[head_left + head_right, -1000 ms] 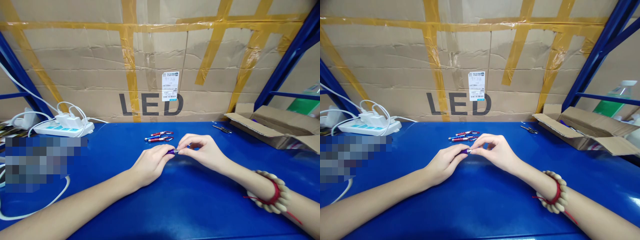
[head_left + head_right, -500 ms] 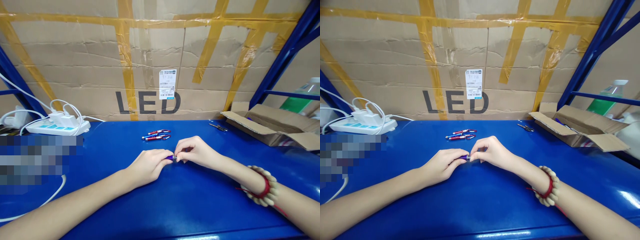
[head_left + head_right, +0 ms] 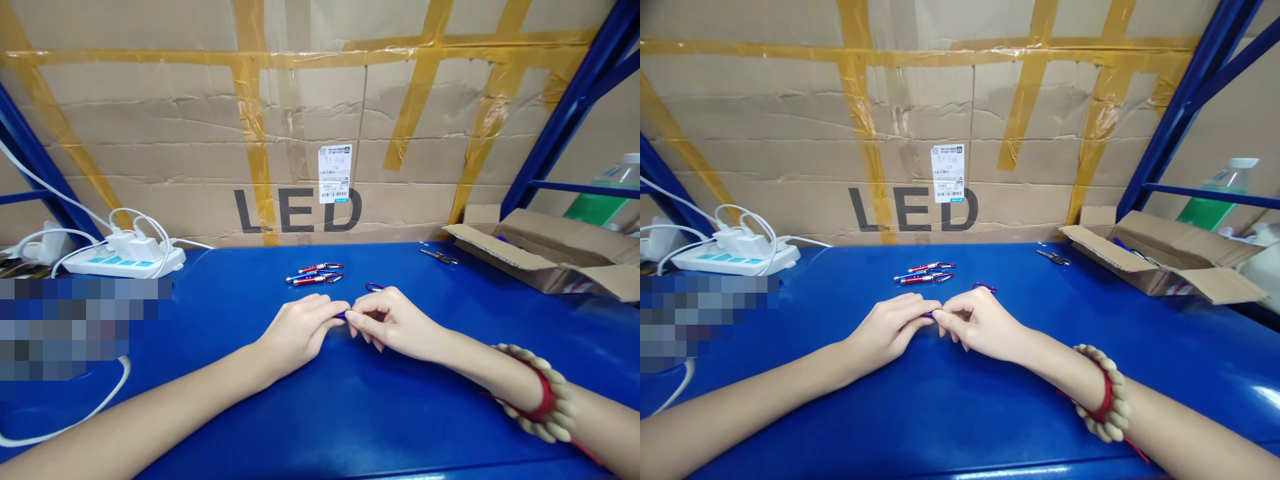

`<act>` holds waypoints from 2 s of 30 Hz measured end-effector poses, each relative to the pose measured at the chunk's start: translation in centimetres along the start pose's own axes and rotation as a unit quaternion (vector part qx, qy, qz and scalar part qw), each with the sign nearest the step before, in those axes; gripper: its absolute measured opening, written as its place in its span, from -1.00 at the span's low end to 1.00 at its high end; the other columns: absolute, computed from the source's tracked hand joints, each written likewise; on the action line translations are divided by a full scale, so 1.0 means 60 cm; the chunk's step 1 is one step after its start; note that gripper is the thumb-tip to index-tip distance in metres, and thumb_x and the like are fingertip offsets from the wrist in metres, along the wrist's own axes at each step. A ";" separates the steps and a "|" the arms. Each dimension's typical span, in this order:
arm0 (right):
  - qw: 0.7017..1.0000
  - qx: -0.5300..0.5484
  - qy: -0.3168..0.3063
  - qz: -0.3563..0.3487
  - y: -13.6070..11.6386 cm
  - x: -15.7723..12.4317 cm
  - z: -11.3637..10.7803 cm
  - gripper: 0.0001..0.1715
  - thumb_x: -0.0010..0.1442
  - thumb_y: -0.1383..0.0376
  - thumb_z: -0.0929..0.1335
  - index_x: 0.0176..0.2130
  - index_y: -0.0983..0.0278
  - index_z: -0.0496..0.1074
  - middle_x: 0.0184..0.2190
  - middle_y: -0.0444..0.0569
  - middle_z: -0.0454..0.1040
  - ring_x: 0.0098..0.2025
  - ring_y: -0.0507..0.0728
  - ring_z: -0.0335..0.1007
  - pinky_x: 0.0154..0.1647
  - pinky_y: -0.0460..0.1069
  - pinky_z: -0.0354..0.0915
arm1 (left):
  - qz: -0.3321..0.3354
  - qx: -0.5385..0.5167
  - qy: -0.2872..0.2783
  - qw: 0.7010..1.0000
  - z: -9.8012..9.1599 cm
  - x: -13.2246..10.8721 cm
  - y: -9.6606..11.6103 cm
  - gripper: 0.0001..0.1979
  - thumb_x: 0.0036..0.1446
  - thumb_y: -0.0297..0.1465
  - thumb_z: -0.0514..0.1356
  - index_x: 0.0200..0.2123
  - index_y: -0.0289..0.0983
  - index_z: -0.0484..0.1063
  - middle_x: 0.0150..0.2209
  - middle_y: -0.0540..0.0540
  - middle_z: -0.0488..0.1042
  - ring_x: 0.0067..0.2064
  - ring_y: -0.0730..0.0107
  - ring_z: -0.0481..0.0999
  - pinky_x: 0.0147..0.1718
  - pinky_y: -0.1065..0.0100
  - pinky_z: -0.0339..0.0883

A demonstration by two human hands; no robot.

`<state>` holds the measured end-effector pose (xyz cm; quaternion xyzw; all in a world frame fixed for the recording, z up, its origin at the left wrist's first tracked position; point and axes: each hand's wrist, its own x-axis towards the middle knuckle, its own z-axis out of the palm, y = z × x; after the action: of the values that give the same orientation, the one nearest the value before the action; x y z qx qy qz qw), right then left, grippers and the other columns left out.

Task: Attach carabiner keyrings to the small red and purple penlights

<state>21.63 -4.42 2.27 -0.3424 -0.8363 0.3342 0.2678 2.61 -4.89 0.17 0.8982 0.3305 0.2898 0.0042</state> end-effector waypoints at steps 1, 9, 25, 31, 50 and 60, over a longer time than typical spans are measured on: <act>1.000 0.017 0.002 0.012 0.001 0.001 0.000 -0.58 0.18 0.08 0.25 -0.55 0.30 0.36 -0.68 -0.17 0.31 -0.71 -0.06 0.21 -0.66 -0.15 0.18 | -0.004 -0.009 0.006 1.000 0.000 0.001 0.000 -0.72 0.25 -0.39 -0.08 -0.13 -0.23 0.40 -0.38 -0.05 0.47 -0.31 0.39 0.45 -0.30 0.40 0.35; 1.000 0.006 0.027 0.009 0.007 0.004 -0.001 -0.55 0.20 0.07 0.22 -0.51 0.31 0.41 -0.67 -0.17 0.32 -0.69 -0.07 0.22 -0.64 -0.16 0.19 | -0.053 -0.065 0.012 0.996 -0.002 0.004 0.005 -0.73 0.25 -0.41 -0.07 -0.08 -0.20 0.35 -0.10 -0.04 0.49 -0.07 0.40 0.47 -0.06 0.37 0.34; 0.872 -0.311 0.223 -0.304 0.025 0.005 -0.034 -0.83 0.11 0.20 0.37 -0.39 0.22 0.55 -0.43 -0.11 0.49 -0.54 -0.10 0.33 -0.55 -0.19 0.19 | -0.088 -0.015 0.001 0.996 -0.002 0.006 0.008 -0.72 0.26 -0.36 -0.08 -0.09 -0.19 0.38 -0.05 -0.01 0.48 -0.02 0.35 0.46 -0.07 0.35 0.38; 0.884 -0.299 0.213 -0.289 0.027 0.005 -0.033 -0.82 0.12 0.21 0.36 -0.39 0.24 0.55 -0.45 -0.10 0.48 -0.51 -0.07 0.37 -0.50 -0.18 0.24 | -0.095 -0.014 -0.010 0.995 0.001 0.006 0.006 -0.71 0.27 -0.35 -0.09 -0.05 -0.18 0.35 -0.03 -0.01 0.46 -0.02 0.36 0.45 -0.06 0.35 0.36; 0.925 -0.226 0.199 -0.231 0.030 0.007 -0.025 -0.79 0.16 0.20 0.32 -0.34 0.19 0.54 -0.43 -0.06 0.48 -0.42 0.02 0.40 -0.42 -0.10 0.32 | -0.109 -0.025 -0.036 0.993 -0.008 0.008 0.011 -0.77 0.28 -0.35 -0.09 -0.11 -0.20 0.30 -0.11 -0.02 0.48 -0.08 0.34 0.46 -0.17 0.33 0.35; 0.960 -0.150 0.181 -0.149 0.032 0.009 -0.013 -0.77 0.08 0.16 0.38 -0.46 0.24 0.55 -0.47 -0.08 0.47 -0.55 -0.03 0.31 -0.53 -0.11 0.23 | -0.146 -0.072 -0.083 0.983 -0.008 0.008 0.009 -0.87 0.24 -0.33 -0.04 -0.19 -0.19 0.23 -0.11 -0.03 0.48 -0.12 0.28 0.50 -0.23 0.32 0.35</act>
<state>22.60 -2.66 1.45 -0.3052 -0.8556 0.0939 0.4074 2.96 -5.13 0.91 0.8588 0.4345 0.2332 0.1387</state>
